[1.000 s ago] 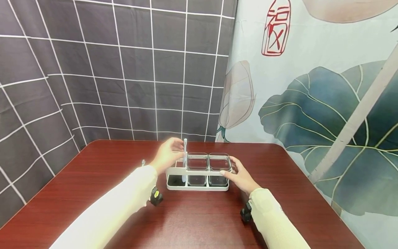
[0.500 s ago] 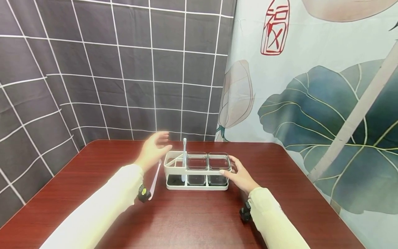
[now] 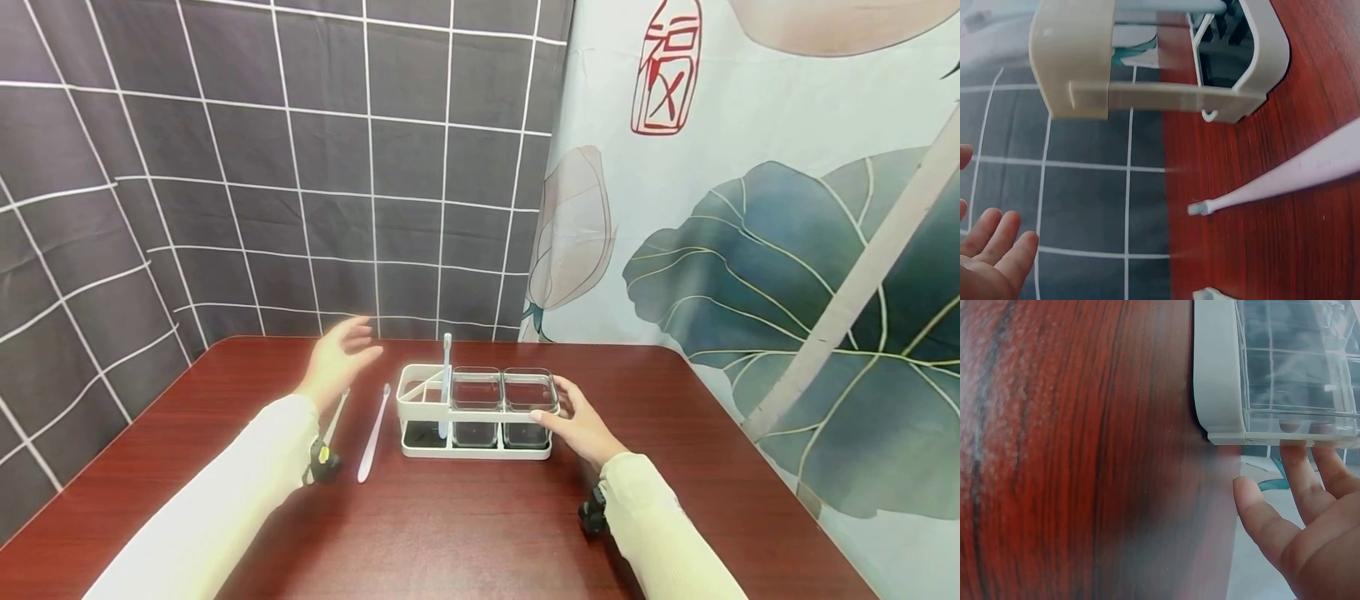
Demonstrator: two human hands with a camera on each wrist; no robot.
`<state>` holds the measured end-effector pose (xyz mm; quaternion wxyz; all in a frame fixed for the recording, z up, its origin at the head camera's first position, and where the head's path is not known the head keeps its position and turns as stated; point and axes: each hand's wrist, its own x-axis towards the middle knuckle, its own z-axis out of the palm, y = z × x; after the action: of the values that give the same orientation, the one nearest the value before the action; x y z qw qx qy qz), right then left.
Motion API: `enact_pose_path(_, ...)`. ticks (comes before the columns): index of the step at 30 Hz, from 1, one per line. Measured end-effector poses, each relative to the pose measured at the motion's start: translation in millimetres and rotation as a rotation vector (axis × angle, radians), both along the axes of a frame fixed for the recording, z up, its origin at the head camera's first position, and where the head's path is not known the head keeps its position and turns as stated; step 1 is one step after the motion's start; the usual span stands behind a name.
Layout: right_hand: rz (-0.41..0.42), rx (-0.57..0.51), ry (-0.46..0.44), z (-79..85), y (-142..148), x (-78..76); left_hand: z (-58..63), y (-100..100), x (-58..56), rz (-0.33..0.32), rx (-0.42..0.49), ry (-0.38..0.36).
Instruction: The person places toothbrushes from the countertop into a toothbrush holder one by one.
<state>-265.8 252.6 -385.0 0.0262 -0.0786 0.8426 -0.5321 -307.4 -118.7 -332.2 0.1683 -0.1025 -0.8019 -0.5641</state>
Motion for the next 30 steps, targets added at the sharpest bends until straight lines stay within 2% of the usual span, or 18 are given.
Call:
enact_pose_path(5,-0.002,0.0,-0.001,-0.1,0.3,-0.2,-1.2,-12.5,-1.5,0.015,0.08,-0.079)
enact_pose_path(12,-0.002,-0.002,0.008,-1.8,0.4,-1.5,-3.6,-28.6,-6.9,0.048,0.143,-0.192)
enact_pose_path(17,0.001,0.001,0.008,-2.0,0.6,-1.1,-8.6,-38.6,-12.6,0.065,0.142,-0.254)
enact_pose_path(23,0.002,0.004,0.002,-1.5,0.9,-1.0,-20.0,-50.0,-18.2,0.085,0.145,-0.319)
enact_pose_path(30,-0.002,0.002,-0.006,-1.1,1.0,-1.0,-29.0,-57.5,-15.9,0.093,0.136,-0.391)
